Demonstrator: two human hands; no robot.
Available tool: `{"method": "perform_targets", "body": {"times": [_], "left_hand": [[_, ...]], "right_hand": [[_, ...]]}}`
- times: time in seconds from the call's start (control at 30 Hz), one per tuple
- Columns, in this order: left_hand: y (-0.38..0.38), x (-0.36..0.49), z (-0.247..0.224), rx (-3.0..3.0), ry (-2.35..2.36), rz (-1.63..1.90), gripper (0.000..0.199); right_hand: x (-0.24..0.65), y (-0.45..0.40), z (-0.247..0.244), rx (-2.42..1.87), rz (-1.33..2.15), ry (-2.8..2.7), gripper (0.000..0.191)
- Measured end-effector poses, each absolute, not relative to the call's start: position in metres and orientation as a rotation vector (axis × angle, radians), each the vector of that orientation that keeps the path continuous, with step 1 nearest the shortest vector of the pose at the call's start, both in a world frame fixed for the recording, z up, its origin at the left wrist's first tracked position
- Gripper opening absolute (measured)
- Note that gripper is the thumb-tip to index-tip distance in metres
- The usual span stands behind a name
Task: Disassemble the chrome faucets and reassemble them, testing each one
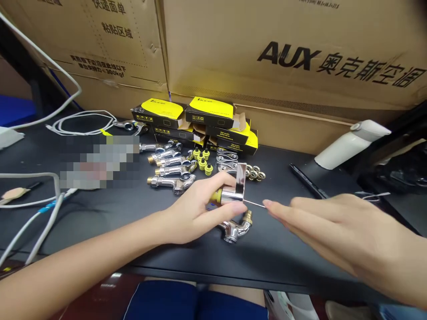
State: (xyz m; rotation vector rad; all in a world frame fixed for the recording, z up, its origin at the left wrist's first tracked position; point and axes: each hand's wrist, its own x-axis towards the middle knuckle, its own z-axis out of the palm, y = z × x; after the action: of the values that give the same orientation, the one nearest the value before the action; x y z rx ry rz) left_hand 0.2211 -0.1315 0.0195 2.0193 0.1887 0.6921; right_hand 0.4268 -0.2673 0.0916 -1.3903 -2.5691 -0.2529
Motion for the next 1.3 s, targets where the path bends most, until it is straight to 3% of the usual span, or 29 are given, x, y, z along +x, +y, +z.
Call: {"method": "perform_targets", "body": {"times": [0.1, 0.2, 0.33, 0.47, 0.57, 0.63, 0.7, 0.77, 0.83, 0.9, 0.97, 1.1, 1.3], "left_hand": [[-0.127, 0.222, 0.013, 2.294, -0.014, 0.978, 0.028], [-0.124, 0.222, 0.011, 2.372, -0.245, 1.155, 0.035], [-0.126, 0.219, 0.017, 2.471, -0.392, 1.168, 0.016], [-0.128, 0.216, 0.021, 2.537, -0.338, 1.269, 0.009], [-0.121, 0.221, 0.016, 2.618, -0.578, 1.423, 0.012], [-0.117, 0.225, 0.011, 2.580, -0.605, 1.357, 0.028], [-0.118, 0.226, 0.009, 2.433, -0.405, 1.244, 0.037], [-0.123, 0.225, 0.009, 2.334, -0.195, 1.091, 0.031], [-0.129, 0.223, 0.011, 2.278, -0.060, 0.966, 0.024], [-0.133, 0.222, 0.012, 2.256, -0.040, 0.921, 0.024], [-0.132, 0.223, 0.010, 2.276, -0.122, 0.940, 0.030], [-0.126, 0.226, 0.003, 2.341, -0.368, 1.066, 0.038], [-0.123, 0.221, 0.007, 2.505, -0.238, 1.075, 0.012]], "right_hand": [[0.429, -0.262, 0.097, -1.447, 0.316, -2.369, 0.017], [0.428, -0.258, 0.101, -1.692, 0.989, -1.958, 0.014], [0.423, -0.259, 0.095, -1.626, 1.683, -1.348, 0.021], [0.419, -0.262, 0.080, -1.479, 2.002, -0.954, 0.027], [0.419, -0.262, 0.074, -1.490, 1.998, -0.976, 0.031], [0.420, -0.263, 0.073, -1.580, 1.831, -1.200, 0.031], [0.422, -0.267, 0.074, -1.693, 1.364, -1.598, 0.027], [0.424, -0.273, 0.074, -1.663, 0.663, -2.053, 0.019], [0.425, -0.279, 0.076, -1.495, 0.065, -2.365, 0.023], [0.425, -0.282, 0.079, -1.383, -0.169, -2.527, 0.033], [0.424, -0.281, 0.084, -1.411, -0.075, -2.558, 0.035], [0.424, -0.272, 0.095, -1.569, 0.501, -2.378, 0.024], [0.423, -0.260, 0.097, -1.622, 1.361, -1.794, 0.018]]}}
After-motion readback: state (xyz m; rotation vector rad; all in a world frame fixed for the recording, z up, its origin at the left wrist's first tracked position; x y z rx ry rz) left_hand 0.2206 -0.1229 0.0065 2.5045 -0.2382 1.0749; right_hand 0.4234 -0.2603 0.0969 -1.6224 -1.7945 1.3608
